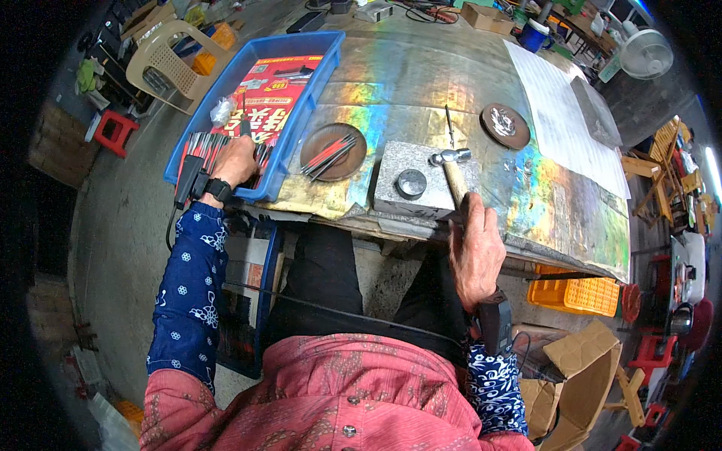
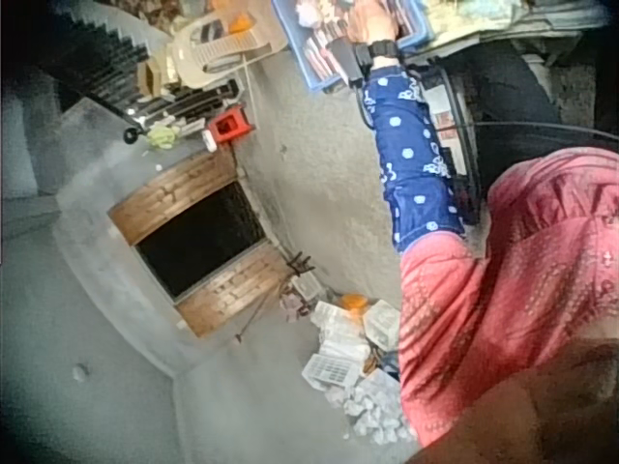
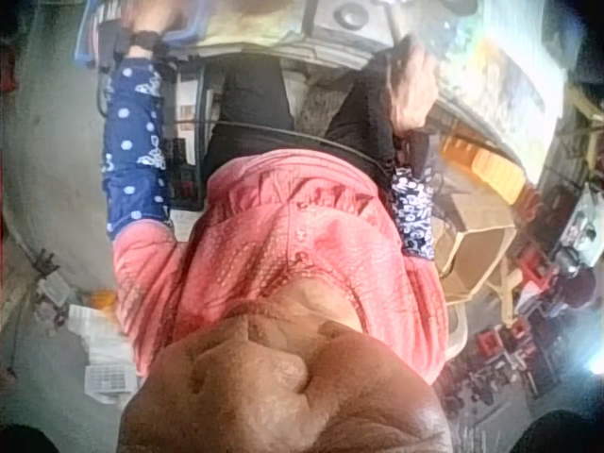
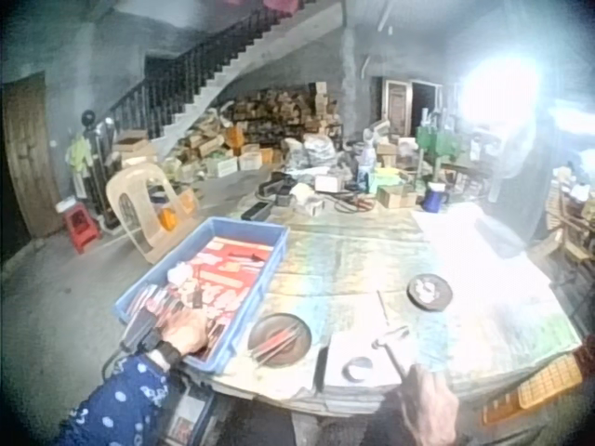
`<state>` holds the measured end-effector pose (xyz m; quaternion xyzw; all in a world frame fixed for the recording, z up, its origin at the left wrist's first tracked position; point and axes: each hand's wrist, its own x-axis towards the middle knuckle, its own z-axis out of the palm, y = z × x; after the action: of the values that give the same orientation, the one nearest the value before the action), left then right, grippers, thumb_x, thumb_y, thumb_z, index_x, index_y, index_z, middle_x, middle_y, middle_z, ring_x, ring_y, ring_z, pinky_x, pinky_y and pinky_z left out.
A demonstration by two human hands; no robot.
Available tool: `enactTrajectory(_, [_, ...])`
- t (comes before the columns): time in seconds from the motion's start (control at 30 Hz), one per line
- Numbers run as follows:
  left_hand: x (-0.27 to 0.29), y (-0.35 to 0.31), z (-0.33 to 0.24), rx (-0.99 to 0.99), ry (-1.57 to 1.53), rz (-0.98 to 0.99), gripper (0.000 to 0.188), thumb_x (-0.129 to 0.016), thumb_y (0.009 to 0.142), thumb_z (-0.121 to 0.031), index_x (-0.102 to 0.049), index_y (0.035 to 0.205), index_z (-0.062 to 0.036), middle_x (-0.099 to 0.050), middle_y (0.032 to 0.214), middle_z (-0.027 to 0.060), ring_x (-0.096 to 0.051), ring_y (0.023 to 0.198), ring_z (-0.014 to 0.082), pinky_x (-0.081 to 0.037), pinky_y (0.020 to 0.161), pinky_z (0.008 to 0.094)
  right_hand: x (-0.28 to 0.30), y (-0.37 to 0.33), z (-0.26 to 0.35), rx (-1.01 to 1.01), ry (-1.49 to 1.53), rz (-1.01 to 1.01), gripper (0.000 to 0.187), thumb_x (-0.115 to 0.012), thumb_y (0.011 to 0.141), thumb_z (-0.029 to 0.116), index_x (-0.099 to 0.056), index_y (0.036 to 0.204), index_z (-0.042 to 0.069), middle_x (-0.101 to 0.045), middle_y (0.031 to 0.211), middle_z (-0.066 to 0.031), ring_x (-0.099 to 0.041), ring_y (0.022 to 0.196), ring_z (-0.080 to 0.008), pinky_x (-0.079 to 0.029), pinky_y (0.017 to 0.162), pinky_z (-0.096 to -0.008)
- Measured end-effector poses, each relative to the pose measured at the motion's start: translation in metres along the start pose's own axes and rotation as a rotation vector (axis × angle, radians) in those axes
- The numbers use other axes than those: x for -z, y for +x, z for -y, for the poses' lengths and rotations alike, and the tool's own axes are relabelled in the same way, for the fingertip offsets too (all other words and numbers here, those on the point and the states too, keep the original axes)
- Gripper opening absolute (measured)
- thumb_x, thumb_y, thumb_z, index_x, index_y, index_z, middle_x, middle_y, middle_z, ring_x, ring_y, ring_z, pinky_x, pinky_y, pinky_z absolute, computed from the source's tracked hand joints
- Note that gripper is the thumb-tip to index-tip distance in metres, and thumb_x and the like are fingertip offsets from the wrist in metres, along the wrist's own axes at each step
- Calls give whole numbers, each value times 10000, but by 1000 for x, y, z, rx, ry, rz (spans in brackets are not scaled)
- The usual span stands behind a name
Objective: The person repeatedly sharpens small red-handled tools by striking them with a hammer on a metal block. They pick up each tool from a blue tray, position it on the block, strike it, and return it to the tray. The process is repeated for multiple tools throughout the clip.
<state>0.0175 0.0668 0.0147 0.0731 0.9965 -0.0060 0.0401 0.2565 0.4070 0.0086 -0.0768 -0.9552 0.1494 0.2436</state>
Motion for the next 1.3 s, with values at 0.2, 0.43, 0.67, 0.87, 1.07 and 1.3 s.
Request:
enactTrajectory(0.2, [-5, 0, -7, 48, 53, -44, 254, -766, 711, -107, -714, 940, -10, -691, 962, 225, -677, 935, 385, -555, 754, 470, 5, 1, 4, -96, 27, 64, 513, -658, 841, 67, -458, 1313, 58, -550, 1060, -218, -577, 918, -431, -486, 723, -465])
enactTrajectory(0.43, [-11, 5, 1, -56, 26, -61, 259, -700, 742, -105, -689, 974, 9, -683, 954, 233, -669, 913, 404, -549, 756, 477, 12, 4, 6, -46, -40, 53, 487, -671, 829, 124, -487, 1276, 65, -556, 979, -182, -592, 842, -387, -498, 696, -446])
enactTrajectory(0.67, [-35, 16, 5, -91, 204, -211, 168, -544, 813, -49, -703, 843, -2, -680, 872, 243, -682, 837, 402, -547, 666, 502, 33, 12, -3, -51, 35, 69, 347, -678, 848, 200, -593, 1147, 46, -555, 910, -174, -590, 818, -375, -482, 687, -440])
enactTrajectory(0.87, [-34, 18, 10, -50, 118, -169, 157, -554, 811, -14, -677, 895, 35, -657, 909, 287, -658, 876, 439, -534, 702, 520, 35, 26, -50, -125, 31, 16, 249, -648, 885, 195, -638, 1066, 25, -592, 820, -154, -596, 689, -324, -473, 637, -405])
enactTrajectory(1.07, [-31, 23, 19, -41, -12, -145, 190, -642, 788, -85, -655, 916, 55, -644, 927, 300, -635, 874, 468, -518, 737, 520, 12, 50, -103, -143, -62, 43, 216, -644, 856, 137, -647, 1041, 26, -612, 862, -166, -617, 768, -349, -480, 691, -427])
enactTrajectory(1.3, [-32, 23, 20, -150, -192, -179, 124, -626, 763, -50, -662, 750, 68, -611, 761, 305, -646, 802, 435, -498, 689, 484, -13, 74, -134, -68, -210, 132, 185, -628, 828, 84, -655, 1009, 65, -602, 927, -148, -607, 850, -370, -483, 743, -448])
